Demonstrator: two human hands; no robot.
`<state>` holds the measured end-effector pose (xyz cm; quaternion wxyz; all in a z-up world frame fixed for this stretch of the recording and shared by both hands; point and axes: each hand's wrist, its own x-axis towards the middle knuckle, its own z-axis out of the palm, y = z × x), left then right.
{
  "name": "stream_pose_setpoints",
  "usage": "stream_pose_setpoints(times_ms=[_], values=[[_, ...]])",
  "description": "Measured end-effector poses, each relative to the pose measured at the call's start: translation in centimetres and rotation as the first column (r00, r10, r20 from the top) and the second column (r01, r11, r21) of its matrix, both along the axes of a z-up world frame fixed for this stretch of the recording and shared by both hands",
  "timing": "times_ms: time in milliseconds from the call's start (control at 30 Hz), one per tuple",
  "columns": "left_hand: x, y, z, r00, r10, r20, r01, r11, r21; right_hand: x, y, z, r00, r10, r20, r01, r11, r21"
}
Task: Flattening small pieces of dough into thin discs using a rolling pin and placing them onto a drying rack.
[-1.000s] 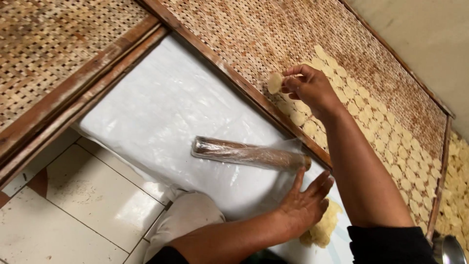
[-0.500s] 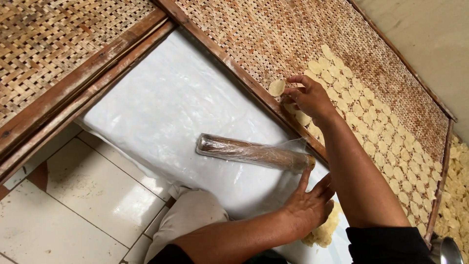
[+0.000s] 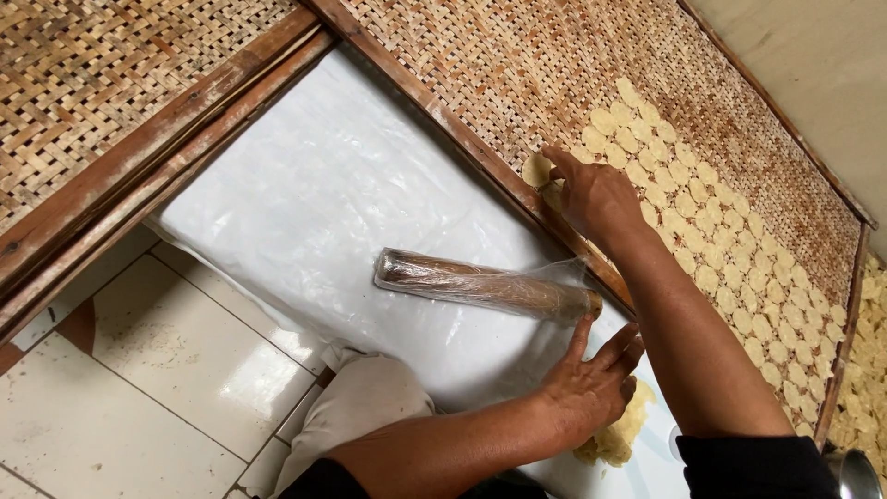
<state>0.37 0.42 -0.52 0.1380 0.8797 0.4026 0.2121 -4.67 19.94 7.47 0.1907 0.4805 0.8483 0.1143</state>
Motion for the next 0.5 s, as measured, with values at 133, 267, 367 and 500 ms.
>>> stream_pose_setpoints(times_ms=[133, 267, 367, 500], values=[[0.0, -0.1, 0.0, 1.0, -0.01, 0.01, 0.01, 1.0, -0.004, 0.8, 0.6, -0.9, 0.974, 0.218, -0.061, -0.21, 0.97, 0.118], [0.3, -0.1, -0.3, 0.999, 0.003, -0.033, -0.002, 1.0, 0.027, 0.6, 1.0, -1.4, 0.958, 0.287, -0.019, -0.279, 0.942, 0.188], [0.3, -0.1, -0.5, 1.0, 0.004, -0.003, -0.004, 1.0, 0.027, 0.9, 2.2, -2.1, 0.967, 0.245, -0.074, -0.229, 0.957, 0.175], [0.6, 0.1, -0.9, 0.998, 0.007, 0.056, -0.007, 1.0, 0.005, 0.5, 1.7, -1.1, 0.924, 0.095, -0.37, -0.108, 0.994, -0.014]])
